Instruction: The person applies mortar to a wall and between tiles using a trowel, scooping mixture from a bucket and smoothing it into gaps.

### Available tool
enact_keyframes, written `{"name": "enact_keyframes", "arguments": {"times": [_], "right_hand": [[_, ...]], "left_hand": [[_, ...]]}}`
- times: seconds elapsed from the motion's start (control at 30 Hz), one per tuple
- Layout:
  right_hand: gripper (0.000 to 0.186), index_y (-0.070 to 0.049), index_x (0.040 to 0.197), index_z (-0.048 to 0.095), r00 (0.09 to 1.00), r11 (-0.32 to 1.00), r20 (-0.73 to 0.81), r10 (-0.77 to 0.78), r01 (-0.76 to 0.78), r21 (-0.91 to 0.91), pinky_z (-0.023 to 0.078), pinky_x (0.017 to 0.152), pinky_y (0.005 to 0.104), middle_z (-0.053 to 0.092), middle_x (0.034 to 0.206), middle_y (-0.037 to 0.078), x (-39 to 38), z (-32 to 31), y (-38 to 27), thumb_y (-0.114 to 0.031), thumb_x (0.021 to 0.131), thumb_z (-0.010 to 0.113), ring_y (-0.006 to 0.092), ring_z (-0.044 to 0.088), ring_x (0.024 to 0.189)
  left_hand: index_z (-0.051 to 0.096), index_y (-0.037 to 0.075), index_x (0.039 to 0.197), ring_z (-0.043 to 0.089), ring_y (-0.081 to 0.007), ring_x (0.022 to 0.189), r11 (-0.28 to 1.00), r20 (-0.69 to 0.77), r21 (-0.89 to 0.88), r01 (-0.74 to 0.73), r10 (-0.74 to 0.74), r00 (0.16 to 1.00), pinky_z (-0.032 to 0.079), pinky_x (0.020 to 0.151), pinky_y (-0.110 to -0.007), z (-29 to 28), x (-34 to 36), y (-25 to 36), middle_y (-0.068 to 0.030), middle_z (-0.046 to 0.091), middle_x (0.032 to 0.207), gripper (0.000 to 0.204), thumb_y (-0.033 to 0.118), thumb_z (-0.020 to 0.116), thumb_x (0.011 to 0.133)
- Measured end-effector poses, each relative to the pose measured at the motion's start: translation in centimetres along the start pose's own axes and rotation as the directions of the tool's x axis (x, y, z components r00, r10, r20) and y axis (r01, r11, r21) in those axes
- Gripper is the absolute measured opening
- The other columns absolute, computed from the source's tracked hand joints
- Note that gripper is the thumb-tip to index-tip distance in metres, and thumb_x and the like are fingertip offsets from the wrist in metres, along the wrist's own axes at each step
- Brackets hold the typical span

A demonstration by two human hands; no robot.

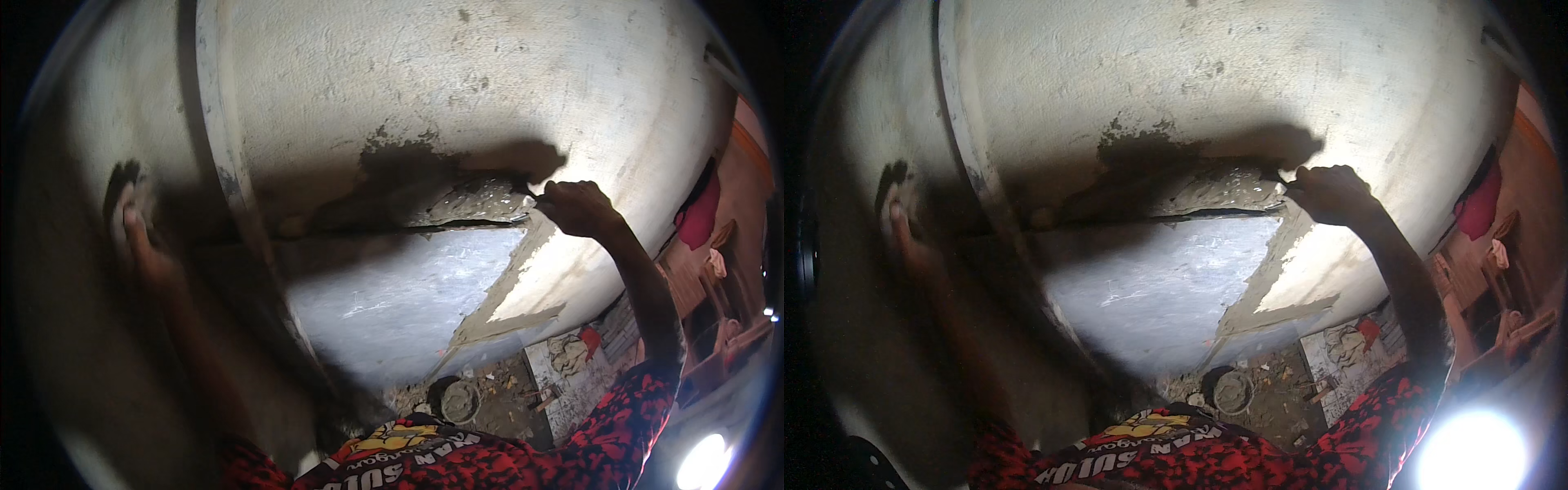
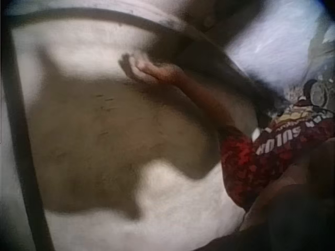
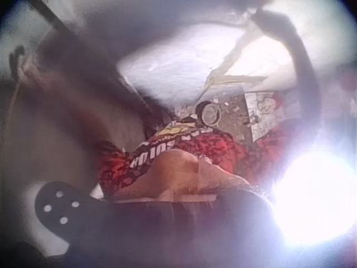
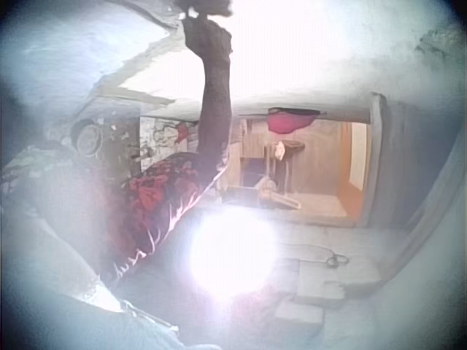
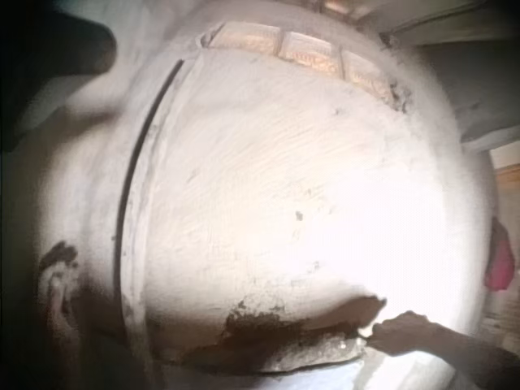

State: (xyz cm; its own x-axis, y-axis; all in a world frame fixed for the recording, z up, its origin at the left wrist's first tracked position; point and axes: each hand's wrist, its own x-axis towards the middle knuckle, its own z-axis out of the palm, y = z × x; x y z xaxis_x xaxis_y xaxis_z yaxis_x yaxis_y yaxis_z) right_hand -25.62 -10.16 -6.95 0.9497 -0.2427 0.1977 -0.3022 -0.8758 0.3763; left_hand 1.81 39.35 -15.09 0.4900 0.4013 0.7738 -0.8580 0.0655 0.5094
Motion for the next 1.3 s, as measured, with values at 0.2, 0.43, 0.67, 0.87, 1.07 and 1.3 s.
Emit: {"name": "enact_keyframes", "arguments": {"times": [0.2,0.43,0.67,0.87,1.07,1.3], "right_hand": [[0.02,-0.006,0.086,0.054,0.933,0.999,-0.36,0.004,-0.016,-0.03,0.049,0.054,0.0418,0.062,0.077,0.013,-5.3,1.4,7.9,-0.023,0.088,0.063,0.0322,0.062,0.065],[0.021,-0.007,0.087,0.06,0.956,0.992,-0.268,-0.123,0.125,-0.007,0.05,0.057,0.0416,0.061,0.076,0.01,-3.6,1.7,2.0,-0.028,0.087,0.063,0.0307,0.064,0.067],[0.035,-0.009,0.089,0.059,0.983,0.988,0.157,-0.09,0.109,-0.114,0.053,0.067,0.0449,0.064,0.076,0.011,1.9,-0.8,-1.7,-0.043,0.089,0.055,0.0326,0.066,0.075],[0.038,-0.01,0.091,0.062,0.976,0.885,0.142,0.162,-0.081,-0.458,0.052,0.068,0.0451,0.067,0.078,0.01,0.4,-5.5,3.4,-0.048,0.084,0.059,0.0306,0.067,0.077],[0.027,-0.01,0.075,0.057,0.931,0.97,-0.365,-0.02,-0.07,-0.232,0.048,0.057,0.0386,0.056,0.064,0.007,-6.4,-6.8,5.7,-0.034,0.085,0.065,0.0265,0.062,0.062],[0.026,-0.013,0.081,0.059,0.969,0.992,-0.237,-0.07,0.042,-0.122,0.051,0.061,0.0396,0.059,0.071,0.005,-2.5,-2.0,-2.5,-0.038,0.084,0.064,0.0265,0.064,0.068]], "left_hand": [[0.047,-0.002,0.13,0.045,-0.0312,0.123,0.928,0.101,0.268,-0.26,0.241,0.965,0.035,0.106,-0.043,8.4,3.2,-0.3,-0.0188,0.049,0.131,0.04,0.022,0.045,0.098],[0.049,-0.006,0.125,0.047,-0.0363,0.119,0.826,0.145,0.322,-0.463,0.441,0.886,0.037,0.102,-0.045,10.9,2.5,-1.1,-0.0246,0.048,0.127,0.045,0.025,0.043,0.094],[0.048,-0.007,0.127,0.048,-0.0363,0.117,0.815,0.094,0.268,-0.514,0.509,0.855,0.037,0.1,-0.044,10.1,4.2,-2.5,-0.0255,0.05,0.126,0.047,0.026,0.045,0.094],[0.048,-0.007,0.128,0.048,-0.0361,0.118,0.846,0.078,0.205,-0.492,0.487,0.87,0.037,0.101,-0.044,11.4,3.2,-3.2,-0.0251,0.05,0.126,0.047,0.027,0.045,0.095],[0.048,-0.007,0.127,0.048,-0.0354,0.119,0.819,0.108,0.282,-0.5,0.49,0.865,0.037,0.101,-0.043,10.0,4.2,-1.8,-0.0243,0.05,0.127,0.045,0.026,0.044,0.097],[0.049,-0.007,0.127,0.048,-0.0347,0.12,0.779,0.169,0.34,-0.527,0.501,0.849,0.037,0.102,-0.042,10.6,3.3,-3.4,-0.0232,0.051,0.127,0.043,0.024,0.043,0.097]]}}
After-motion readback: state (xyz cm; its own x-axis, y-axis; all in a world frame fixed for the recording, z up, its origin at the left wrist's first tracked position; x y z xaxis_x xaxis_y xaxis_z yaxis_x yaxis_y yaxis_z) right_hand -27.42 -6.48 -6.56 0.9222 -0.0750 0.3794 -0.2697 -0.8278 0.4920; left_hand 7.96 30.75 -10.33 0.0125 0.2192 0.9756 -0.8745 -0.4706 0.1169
